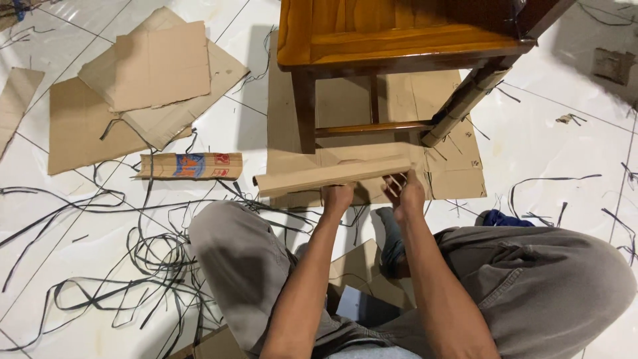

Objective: Unwrapping a wooden chair by removing plastic ties and cardboard packaging

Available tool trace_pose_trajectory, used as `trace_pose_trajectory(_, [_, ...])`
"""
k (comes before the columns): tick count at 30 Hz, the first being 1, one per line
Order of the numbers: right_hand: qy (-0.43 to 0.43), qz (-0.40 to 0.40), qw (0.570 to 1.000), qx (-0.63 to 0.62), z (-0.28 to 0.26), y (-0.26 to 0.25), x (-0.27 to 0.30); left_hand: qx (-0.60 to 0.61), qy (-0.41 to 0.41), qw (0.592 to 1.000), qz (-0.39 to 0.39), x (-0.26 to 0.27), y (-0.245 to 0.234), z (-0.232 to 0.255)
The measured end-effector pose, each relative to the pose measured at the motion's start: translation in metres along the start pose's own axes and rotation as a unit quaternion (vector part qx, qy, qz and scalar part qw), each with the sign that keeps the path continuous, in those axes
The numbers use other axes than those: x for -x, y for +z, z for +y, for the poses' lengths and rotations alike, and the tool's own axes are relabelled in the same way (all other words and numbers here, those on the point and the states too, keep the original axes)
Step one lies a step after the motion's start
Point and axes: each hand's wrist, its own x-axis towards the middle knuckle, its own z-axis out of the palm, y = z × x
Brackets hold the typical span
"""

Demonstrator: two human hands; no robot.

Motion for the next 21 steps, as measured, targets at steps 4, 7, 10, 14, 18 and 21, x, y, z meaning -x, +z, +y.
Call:
trace_pose_trajectory(4, [0.058,-0.001,0.976,-0.208,-0.020,0.002,0.001,0.029,-0.018,0.999,-0.042,-0.018,0.002,0.011])
trace_pose_trajectory(7, [0.032,0.005,0.973,-0.229,-0.033,-0.005,0.013,0.049,-0.037,0.996,-0.071,-0.027,0.002,0.019])
trace_pose_trajectory(10, [0.009,-0.003,0.971,-0.237,-0.037,-0.012,0.011,0.067,-0.053,0.991,-0.105,-0.047,-0.003,0.036])
trace_pose_trajectory(14, [-0.006,0.025,0.959,-0.283,-0.041,-0.029,0.005,0.089,-0.077,0.980,-0.158,-0.072,-0.002,0.059])
trace_pose_trajectory(18, [-0.023,0.078,0.956,-0.282,-0.037,-0.052,-0.007,0.047,-0.087,0.986,-0.137,-0.066,-0.009,0.154])
trace_pose_trajectory(21, [-0.020,0.108,0.957,-0.269,-0.035,-0.060,-0.011,0.090,-0.154,0.974,-0.141,-0.051,-0.015,0.214])
